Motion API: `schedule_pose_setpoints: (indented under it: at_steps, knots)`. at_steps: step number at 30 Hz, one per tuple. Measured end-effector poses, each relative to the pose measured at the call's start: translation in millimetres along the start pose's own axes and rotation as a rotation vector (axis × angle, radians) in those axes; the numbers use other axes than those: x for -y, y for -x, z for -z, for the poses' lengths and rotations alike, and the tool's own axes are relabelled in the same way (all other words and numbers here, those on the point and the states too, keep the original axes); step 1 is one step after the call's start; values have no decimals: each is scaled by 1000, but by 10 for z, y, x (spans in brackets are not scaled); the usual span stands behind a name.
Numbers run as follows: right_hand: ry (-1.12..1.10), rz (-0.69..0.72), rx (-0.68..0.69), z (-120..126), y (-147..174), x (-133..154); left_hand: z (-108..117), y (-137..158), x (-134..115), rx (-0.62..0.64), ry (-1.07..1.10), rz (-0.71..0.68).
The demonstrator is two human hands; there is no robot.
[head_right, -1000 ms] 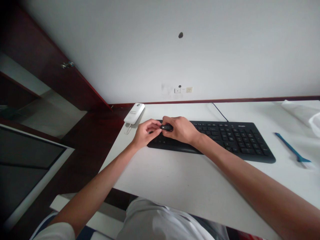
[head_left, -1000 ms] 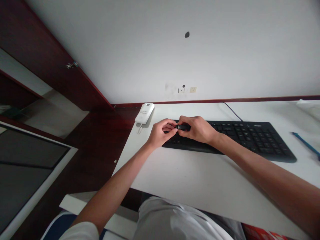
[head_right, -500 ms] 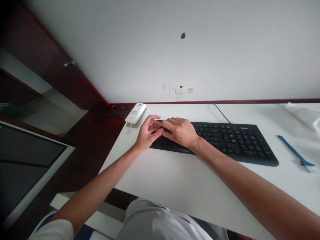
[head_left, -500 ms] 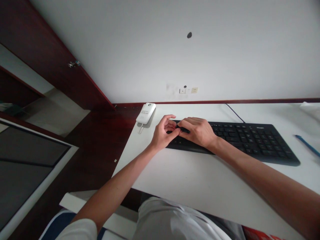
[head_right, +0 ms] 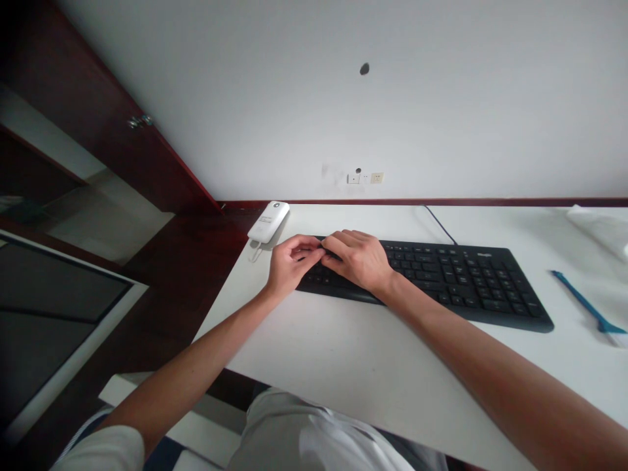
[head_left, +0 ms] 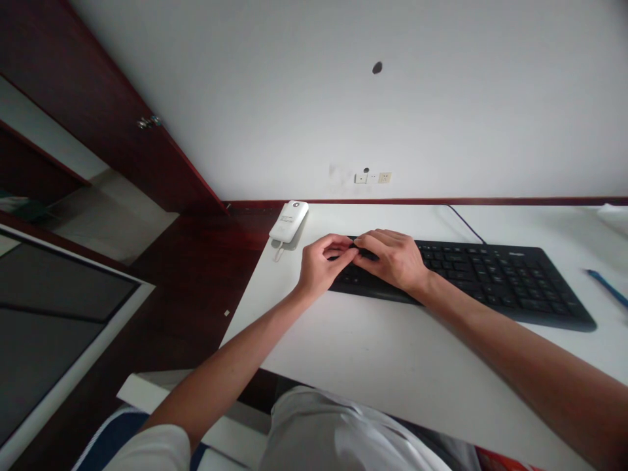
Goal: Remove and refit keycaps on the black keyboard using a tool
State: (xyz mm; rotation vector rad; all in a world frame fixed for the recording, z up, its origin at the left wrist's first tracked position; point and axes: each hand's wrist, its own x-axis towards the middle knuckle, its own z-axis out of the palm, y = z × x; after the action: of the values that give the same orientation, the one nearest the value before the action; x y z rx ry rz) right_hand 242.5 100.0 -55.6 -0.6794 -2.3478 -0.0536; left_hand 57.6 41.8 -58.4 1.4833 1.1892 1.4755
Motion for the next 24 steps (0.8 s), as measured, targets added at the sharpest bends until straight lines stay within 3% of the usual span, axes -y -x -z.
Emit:
schedule_pose_setpoints:
  at_steps: [8,19,24]
  knots:
    - [39,24,35,-39,43,-27,12,-19,105,-45,-13,84]
    - [17,-33,-8,-56,56,-14,110,-87,80,39,-32,60]
    - [3,-38,-36,-72,72,-3,107,-114,121,33,114,194]
